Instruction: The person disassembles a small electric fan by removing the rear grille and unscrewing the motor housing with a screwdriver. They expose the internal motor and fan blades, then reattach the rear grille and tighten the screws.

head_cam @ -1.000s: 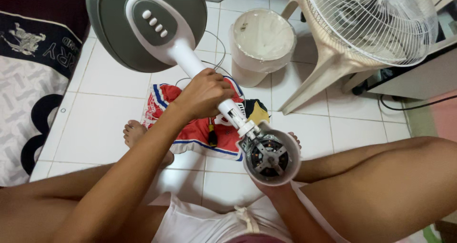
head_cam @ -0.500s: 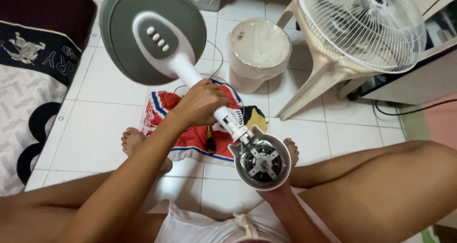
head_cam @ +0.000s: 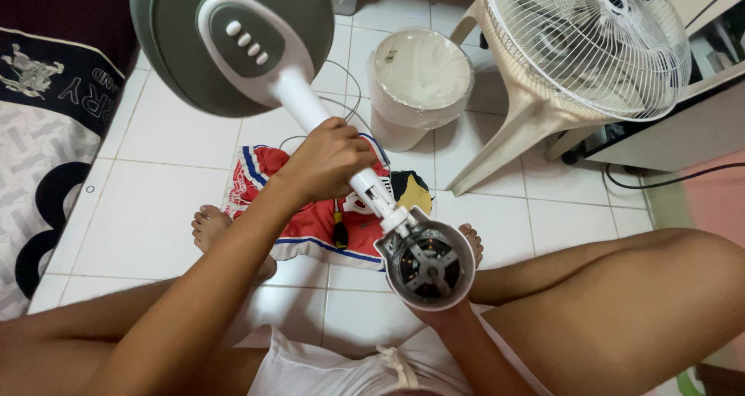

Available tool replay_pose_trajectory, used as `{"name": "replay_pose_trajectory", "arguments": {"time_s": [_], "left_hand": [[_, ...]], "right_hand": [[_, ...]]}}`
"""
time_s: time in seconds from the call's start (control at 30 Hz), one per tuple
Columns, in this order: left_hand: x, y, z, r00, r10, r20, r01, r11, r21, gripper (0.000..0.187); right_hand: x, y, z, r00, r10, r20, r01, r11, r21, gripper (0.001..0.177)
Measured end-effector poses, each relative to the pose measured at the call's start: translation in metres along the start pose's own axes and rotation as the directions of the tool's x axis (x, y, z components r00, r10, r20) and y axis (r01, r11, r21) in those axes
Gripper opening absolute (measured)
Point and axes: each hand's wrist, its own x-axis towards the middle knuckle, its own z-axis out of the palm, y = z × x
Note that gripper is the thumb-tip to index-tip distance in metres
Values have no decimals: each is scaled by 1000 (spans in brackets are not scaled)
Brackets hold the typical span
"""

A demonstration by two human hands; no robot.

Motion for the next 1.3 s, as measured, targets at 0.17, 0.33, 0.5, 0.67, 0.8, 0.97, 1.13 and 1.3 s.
{"name": "replay_pose_trajectory", "arguments": {"time_s": [0.17,0.33,0.5,0.67,0.8,0.97,1.13,1.3], "left_hand": [[13,9,-13,998,38,42,-42,995,94,16],[24,18,-26,997,72,33,-76,983,170,9],[29,25,-34,993,118,-19,-110,966,232,7],[28,18,-27,993,66,94,-85,970,227,5],[16,9,-9,986,-11,168,-12,991,134,21],[-2,-8,17,955,-145,257,158,987,-30,38],[-15,-33,39,894,-286,344,373,902,-218,32],[-37,-64,72,773,-452,445,624,667,-408,44]], "right_hand": [[9,-1,13,999,-37,34,37,999,4,54],[13,-3,25,997,-61,55,61,998,9,55],[13,-6,30,997,-64,52,63,998,13,55],[7,-7,27,998,-46,36,45,999,3,56],[-4,-11,23,1000,-16,-6,16,1000,3,57],[-27,-17,40,997,66,-43,-67,997,-34,58],[-48,-52,98,994,109,-13,-109,984,-143,59],[-42,-92,151,992,104,75,-77,948,-308,60]]}}
